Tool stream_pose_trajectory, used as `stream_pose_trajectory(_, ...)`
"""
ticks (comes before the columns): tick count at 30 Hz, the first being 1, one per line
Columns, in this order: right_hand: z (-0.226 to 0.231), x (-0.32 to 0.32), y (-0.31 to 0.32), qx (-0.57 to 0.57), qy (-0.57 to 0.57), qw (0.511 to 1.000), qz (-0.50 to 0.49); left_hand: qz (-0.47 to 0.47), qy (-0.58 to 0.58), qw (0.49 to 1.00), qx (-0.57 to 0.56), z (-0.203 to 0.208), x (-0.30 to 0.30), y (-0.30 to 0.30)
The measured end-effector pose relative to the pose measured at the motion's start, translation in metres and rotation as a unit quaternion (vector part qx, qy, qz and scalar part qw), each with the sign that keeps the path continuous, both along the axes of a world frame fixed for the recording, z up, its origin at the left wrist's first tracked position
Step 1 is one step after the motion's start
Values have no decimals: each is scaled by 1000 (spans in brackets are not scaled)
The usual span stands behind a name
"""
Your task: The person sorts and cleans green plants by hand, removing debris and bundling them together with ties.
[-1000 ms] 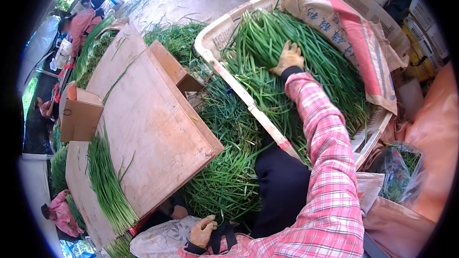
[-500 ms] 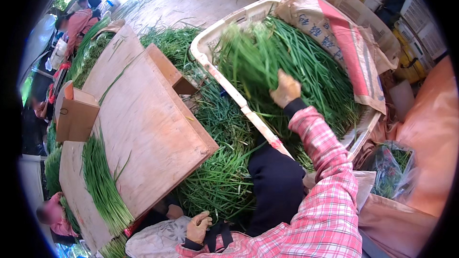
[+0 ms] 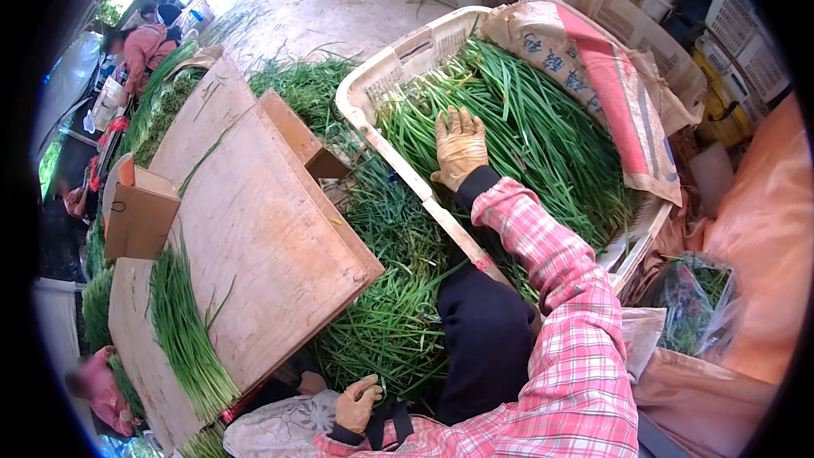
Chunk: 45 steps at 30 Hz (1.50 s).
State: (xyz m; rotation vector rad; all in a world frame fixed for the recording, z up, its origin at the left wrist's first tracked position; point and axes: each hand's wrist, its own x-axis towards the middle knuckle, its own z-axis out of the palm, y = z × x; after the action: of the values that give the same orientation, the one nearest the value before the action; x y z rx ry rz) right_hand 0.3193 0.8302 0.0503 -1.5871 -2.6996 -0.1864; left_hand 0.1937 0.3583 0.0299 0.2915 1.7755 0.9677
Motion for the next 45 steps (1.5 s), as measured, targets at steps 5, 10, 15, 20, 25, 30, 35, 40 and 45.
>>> stream_pose_trajectory(5,8,-3,31,-82,-9,989,-124,-1,3,999,32,-7,4,2)
stream_pose_trajectory(10,-26,21,73,-209,139,949,-192,-10,17,999,33,13,9,22)
stream_pose_trajectory(15,-31,46,66,-194,319,918,-132,-17,-13,991,132,60,17,86)
stream_pose_trajectory(20,-27,89,61,-183,520,832,-66,-73,27,942,325,116,6,219)
stream_pose_trajectory(25,7,111,26,-159,504,847,-46,19,-216,919,329,63,-5,399)
stream_pose_trajectory(30,-10,120,-6,-220,535,815,21,114,-323,914,216,19,7,474)
stream_pose_trajectory(35,-8,99,-39,-112,453,863,195,-210,-587,628,465,-11,-24,458)
stream_pose_trajectory(40,24,88,-78,-71,341,909,230,-165,-702,591,362,2,-31,420)
stream_pose_trajectory(45,41,85,-105,-31,352,893,279,-149,-593,708,353,14,-40,392)
